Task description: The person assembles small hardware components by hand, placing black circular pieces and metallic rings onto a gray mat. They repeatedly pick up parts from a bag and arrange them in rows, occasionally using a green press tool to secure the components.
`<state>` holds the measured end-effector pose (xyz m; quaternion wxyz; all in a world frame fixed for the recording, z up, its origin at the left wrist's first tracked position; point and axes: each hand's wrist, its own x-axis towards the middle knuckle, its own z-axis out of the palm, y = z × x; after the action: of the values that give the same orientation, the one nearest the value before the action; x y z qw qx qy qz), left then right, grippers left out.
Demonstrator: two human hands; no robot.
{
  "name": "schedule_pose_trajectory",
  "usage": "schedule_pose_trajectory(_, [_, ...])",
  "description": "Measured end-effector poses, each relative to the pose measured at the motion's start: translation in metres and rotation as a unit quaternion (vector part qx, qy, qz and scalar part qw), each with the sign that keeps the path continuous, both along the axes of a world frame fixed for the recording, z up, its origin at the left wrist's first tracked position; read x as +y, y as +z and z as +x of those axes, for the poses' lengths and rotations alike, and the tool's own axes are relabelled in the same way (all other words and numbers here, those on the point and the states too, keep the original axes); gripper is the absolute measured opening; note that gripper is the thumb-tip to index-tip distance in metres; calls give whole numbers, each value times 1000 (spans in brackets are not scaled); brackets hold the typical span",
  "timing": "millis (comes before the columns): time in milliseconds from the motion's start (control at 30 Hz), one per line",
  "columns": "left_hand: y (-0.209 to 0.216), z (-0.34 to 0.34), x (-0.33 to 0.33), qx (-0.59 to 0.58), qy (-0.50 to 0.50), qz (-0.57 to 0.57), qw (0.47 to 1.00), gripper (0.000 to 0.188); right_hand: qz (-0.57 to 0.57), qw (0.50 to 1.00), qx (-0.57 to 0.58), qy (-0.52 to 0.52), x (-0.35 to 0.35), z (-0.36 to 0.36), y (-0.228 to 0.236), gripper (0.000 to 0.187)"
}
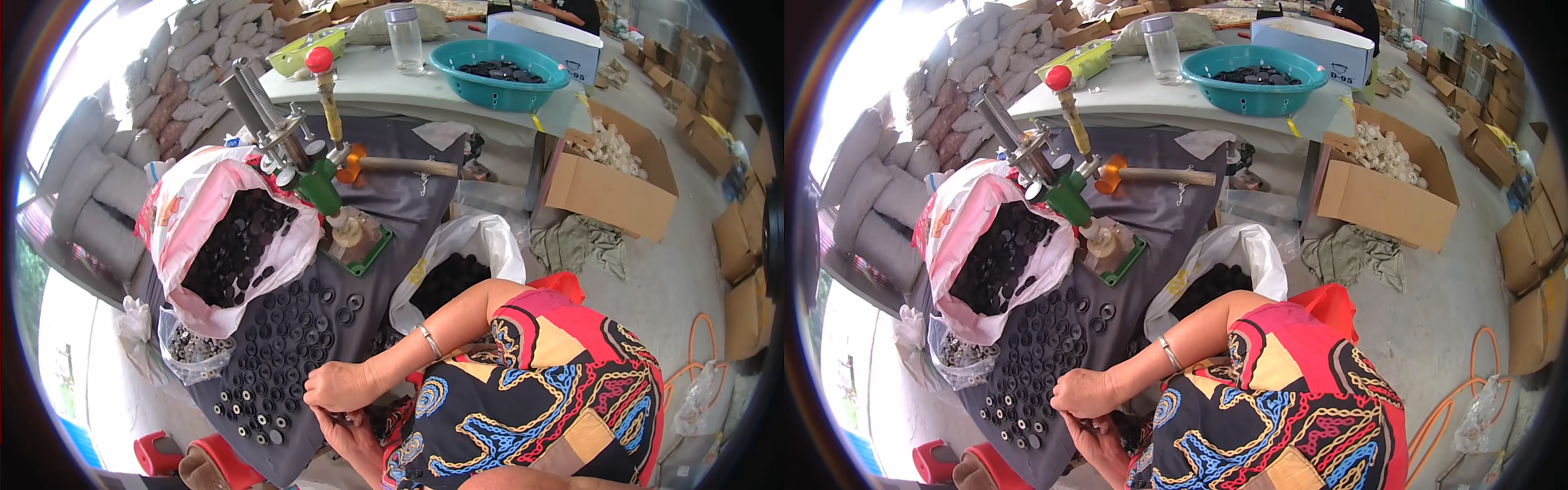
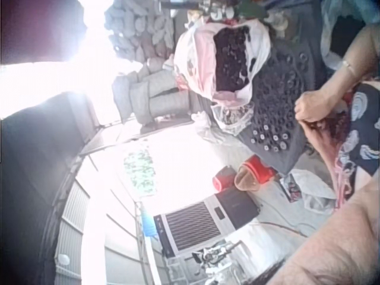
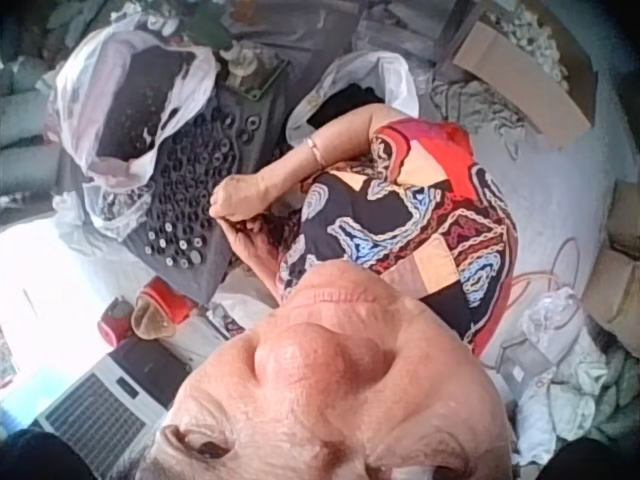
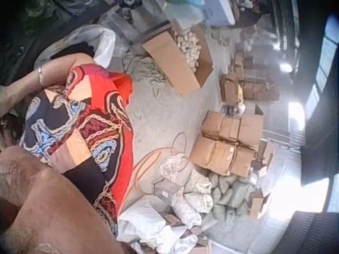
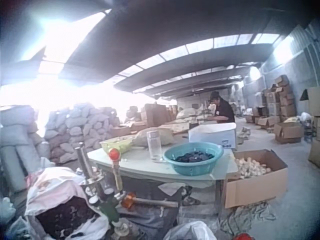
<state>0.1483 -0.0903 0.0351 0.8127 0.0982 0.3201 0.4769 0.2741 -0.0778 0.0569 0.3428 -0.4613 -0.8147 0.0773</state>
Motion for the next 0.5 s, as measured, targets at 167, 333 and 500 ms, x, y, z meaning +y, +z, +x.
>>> schedule_pose_trajectory(167, [-6,-19,-4,14,-34,14,999,24,72,996,7,53,5,-2,-4,12])
schedule_pose_trajectory(333, [-8,-21,-9,131,-27,91,987,25,-55,995,22,84,-7,4,7,10])
schedule_pose_trajectory(500, [-6,-37,-19,112,52,65,990,21,-58,990,-34,127,2,-16,16,12])
